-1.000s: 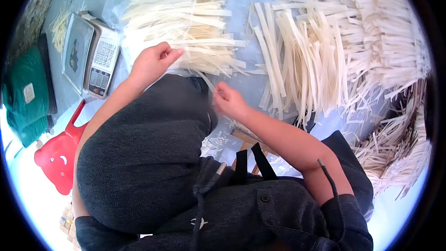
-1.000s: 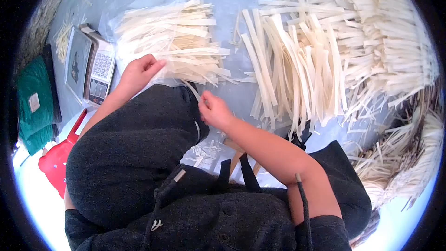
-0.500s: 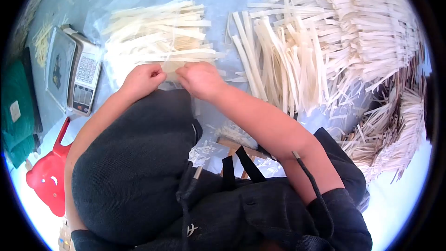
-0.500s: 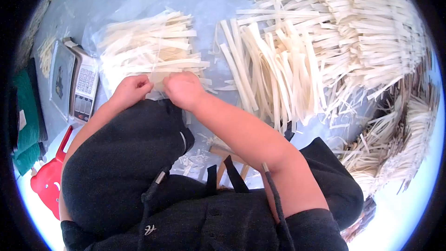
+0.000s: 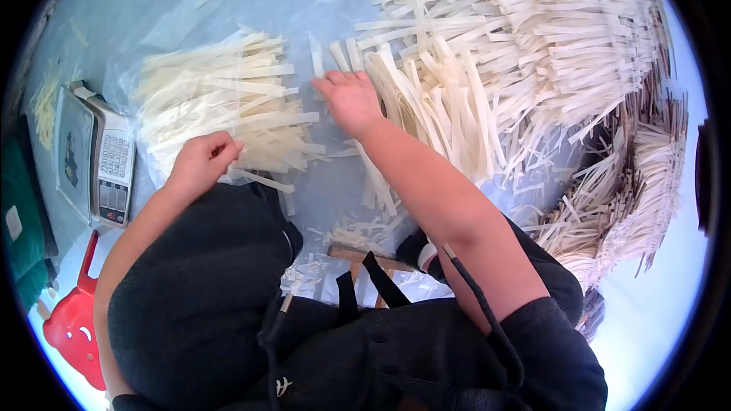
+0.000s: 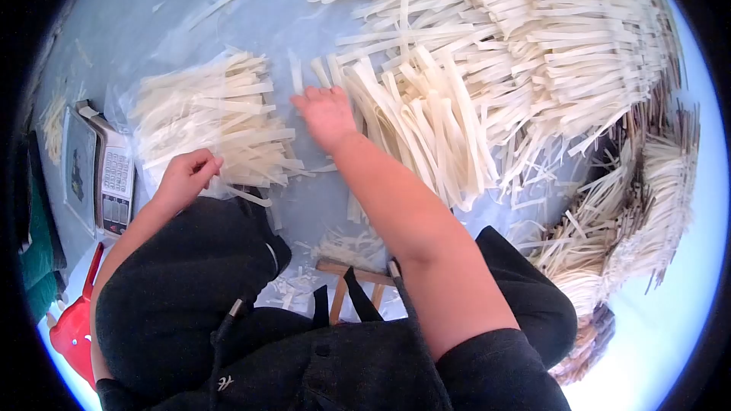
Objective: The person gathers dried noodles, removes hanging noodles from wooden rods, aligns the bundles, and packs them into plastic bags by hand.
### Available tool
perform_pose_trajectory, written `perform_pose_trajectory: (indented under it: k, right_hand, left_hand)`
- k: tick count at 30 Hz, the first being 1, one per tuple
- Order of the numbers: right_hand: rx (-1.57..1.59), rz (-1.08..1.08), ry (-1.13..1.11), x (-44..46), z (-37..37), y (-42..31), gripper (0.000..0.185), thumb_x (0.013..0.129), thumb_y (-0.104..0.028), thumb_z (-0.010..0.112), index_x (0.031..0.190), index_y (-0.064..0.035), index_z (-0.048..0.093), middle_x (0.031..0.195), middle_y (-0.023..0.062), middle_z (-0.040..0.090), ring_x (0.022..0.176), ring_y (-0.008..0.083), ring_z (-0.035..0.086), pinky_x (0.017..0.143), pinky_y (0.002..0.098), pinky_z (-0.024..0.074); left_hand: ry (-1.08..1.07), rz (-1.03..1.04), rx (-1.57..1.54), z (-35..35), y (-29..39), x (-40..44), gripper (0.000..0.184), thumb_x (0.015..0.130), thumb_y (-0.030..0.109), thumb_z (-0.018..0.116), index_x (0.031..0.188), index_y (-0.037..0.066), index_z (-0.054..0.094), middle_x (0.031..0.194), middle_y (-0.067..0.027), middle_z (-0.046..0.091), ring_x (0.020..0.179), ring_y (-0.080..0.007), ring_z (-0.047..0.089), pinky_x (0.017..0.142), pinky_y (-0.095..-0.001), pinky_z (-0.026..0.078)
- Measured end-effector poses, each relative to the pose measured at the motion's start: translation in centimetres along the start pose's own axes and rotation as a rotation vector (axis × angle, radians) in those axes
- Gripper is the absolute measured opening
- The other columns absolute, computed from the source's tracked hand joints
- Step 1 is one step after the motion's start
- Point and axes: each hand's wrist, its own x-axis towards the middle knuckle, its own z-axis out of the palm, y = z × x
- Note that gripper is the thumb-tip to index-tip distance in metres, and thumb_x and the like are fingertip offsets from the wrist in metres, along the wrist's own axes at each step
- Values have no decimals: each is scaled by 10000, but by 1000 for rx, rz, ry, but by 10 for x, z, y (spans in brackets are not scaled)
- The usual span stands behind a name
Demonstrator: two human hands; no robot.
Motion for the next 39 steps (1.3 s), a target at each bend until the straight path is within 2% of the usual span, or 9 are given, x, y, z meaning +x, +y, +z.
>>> perform_pose_trajectory:
  k: [6, 10, 15, 20, 24, 28, 30, 37, 39]
  right_hand:
    - [387, -103, 515, -47, -55, -8, 226, 804, -196, 711, 1004, -103, 663, 880, 46, 679, 828, 205, 632, 792, 363, 470]
    - [671, 175, 514, -89, -87, -4, 214, 822, -245, 728, 928, -66, 677, 732, 54, 654, 679, 203, 626, 654, 344, 494]
    - [638, 586, -23, -111, -83, 10, 414, 833, -420, 700, 940, -20, 668, 688, 80, 641, 647, 220, 625, 637, 348, 506]
    - [695, 546, 151, -121, -29, 21, 383, 844, -369, 661, 1001, -19, 650, 808, 126, 680, 753, 272, 660, 716, 370, 521]
    - [396, 529, -140, -130, 3, 30, 388, 862, -197, 583, 1214, -33, 573, 944, 179, 666, 911, 328, 652, 801, 420, 518]
    - [248, 513, -130, -127, 26, 23, 439, 842, -150, 551, 1268, -54, 505, 988, 180, 655, 940, 347, 639, 822, 431, 509]
    - [191, 468, -21, -131, 44, 15, 384, 829, -128, 542, 1205, -69, 499, 1008, 179, 648, 941, 354, 631, 808, 441, 508]
    - [284, 327, -174, -152, 25, 12, 269, 842, -111, 521, 1109, -100, 543, 1008, 152, 645, 908, 323, 640, 749, 448, 508]
    - [315, 308, -106, -151, -6, 20, 208, 844, -121, 558, 1050, -113, 578, 971, 137, 642, 863, 305, 642, 732, 438, 504]
  left_hand:
    - [37, 82, -87, -7, 17, 7, 292, 930, 244, 605, 756, 10, 612, 616, -21, 565, 561, -72, 517, 542, -254, 422]
    - [-22, 152, -58, -20, 72, -1, 282, 947, 237, 600, 767, 19, 609, 653, 11, 559, 568, -58, 496, 542, -231, 413]
    - [-339, 181, 182, -26, 152, -8, 261, 942, 230, 595, 801, 13, 632, 663, 2, 583, 588, -69, 541, 545, -241, 429]
    - [-617, -291, -50, 66, 171, 10, 260, 929, 231, 584, 1075, 21, 633, 909, -99, 653, 746, -152, 639, 667, -293, 550]
    - [-311, -520, -293, 178, 126, 40, 516, 917, 220, 569, 1360, 10, 409, 1274, -171, 512, 1086, -281, 563, 788, -411, 549]
    - [-121, -545, -478, 238, 59, 79, 583, 881, 281, 616, 1365, 32, 407, 1247, -161, 529, 1076, -299, 550, 787, -447, 530]
    - [323, -615, -599, 255, 42, 85, 584, 851, 318, 647, 1332, 67, 433, 1228, -147, 538, 1034, -291, 549, 752, -459, 521]
    - [340, -565, -392, 245, 50, 115, 534, 848, 377, 598, 1215, -4, 530, 1204, -221, 588, 1082, -387, 582, 913, -451, 455]
    - [186, -465, -204, 242, 48, 115, 427, 886, 386, 611, 1142, 52, 537, 1108, -162, 578, 948, -260, 608, 585, -394, 538]
